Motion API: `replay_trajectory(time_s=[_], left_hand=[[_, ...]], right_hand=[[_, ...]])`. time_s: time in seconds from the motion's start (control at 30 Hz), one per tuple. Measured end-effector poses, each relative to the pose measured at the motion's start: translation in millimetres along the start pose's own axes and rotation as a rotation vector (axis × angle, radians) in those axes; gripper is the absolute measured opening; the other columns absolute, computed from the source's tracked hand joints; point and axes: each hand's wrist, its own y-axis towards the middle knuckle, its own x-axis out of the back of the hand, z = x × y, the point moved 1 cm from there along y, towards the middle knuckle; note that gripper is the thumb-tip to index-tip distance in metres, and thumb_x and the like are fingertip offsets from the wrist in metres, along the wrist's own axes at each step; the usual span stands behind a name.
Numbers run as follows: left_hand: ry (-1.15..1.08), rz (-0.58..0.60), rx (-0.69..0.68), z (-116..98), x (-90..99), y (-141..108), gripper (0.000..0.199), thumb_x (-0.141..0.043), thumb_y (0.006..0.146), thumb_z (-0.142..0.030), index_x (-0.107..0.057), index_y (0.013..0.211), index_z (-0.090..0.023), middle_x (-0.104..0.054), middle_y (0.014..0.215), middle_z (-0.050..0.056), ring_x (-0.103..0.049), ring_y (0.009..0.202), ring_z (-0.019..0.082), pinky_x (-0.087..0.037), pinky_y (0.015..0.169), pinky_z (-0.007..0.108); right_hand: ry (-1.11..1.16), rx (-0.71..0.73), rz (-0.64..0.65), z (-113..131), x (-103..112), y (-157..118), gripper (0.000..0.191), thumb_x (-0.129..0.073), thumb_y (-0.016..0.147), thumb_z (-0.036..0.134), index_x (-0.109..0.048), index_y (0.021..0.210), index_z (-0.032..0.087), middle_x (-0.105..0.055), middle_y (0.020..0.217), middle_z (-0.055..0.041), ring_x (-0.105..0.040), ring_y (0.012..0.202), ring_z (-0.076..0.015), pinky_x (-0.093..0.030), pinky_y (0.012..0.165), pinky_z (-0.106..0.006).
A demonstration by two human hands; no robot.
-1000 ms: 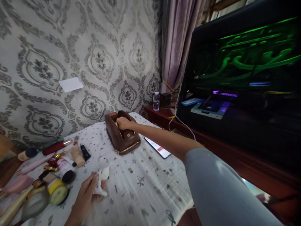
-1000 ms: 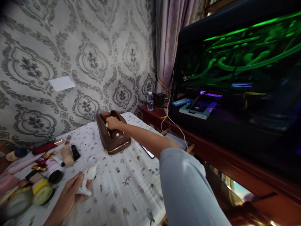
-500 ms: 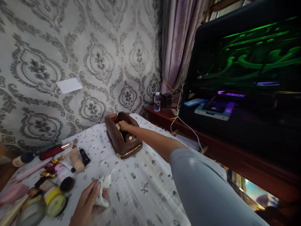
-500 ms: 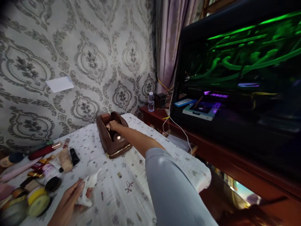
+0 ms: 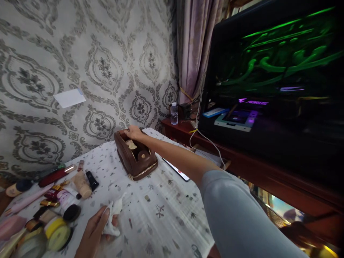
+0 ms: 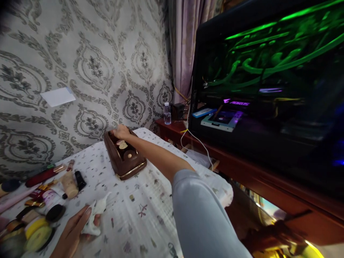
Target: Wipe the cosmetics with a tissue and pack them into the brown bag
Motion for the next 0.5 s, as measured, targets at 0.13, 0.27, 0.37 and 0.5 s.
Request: replay_trajectory(time_s=[0.13, 0.27, 0.37, 0.5], left_hand=[[0.025, 0.0, -0.022, -3, -1.0, -1, 0.06, -0.063, 0.073, -0.078, -0.067, 0.069, -0.018, -0.061, 0.061, 0.002, -0.048, 0.051, 0.014, -0.038, 0.045, 0.022], [0.078, 0.01, -0.048, 0, 4.2, 1, 0.059, -0.059, 0.078, -0.075, -0.064, 0.066, -0.018, -0.06, 0.064, 0.001, -0.048, 0.055, 0.014, -0.041, 0.05, 0.021], [0.132, 0.051, -0.039, 3, 8.8, 3, 0.061, -0.056, 0.078, -0.078, -0.063, 0.068, -0.018, -0.059, 0.067, 0.001, -0.051, 0.061, 0.016, -0.044, 0.052, 0.022], [0.143, 0.05, -0.112, 2, 11.7, 6, 0.059, -0.054, 0.079, -0.077, -0.059, 0.067, -0.019, -0.055, 0.064, 0.0, -0.052, 0.064, 0.018, -0.044, 0.056, 0.025]], right_hand=[[0.137, 0.043, -0.171, 12, 33, -1, 0.034, -0.037, 0.1, 0.02, -0.071, 0.098, 0.012, -0.071, 0.089, -0.0038, -0.065, 0.089, -0.0133, -0.045, 0.076, -0.019], [0.32, 0.21, -0.311, 20, 38, -37, 0.04, -0.037, 0.099, 0.03, -0.061, 0.071, 0.014, -0.054, 0.063, 0.0016, -0.053, 0.067, -0.0109, -0.037, 0.062, -0.02], [0.526, 0.475, -0.3, 25, 16, -87, 0.046, -0.041, 0.096, 0.04, -0.04, 0.056, 0.019, -0.037, 0.057, 0.0039, -0.039, 0.059, -0.0092, -0.029, 0.057, -0.022], [0.523, 0.717, 0.024, 34, -38, -152, 0.048, -0.042, 0.095, 0.042, -0.032, 0.054, 0.02, -0.034, 0.054, 0.004, -0.034, 0.053, -0.0076, -0.026, 0.055, -0.024]])
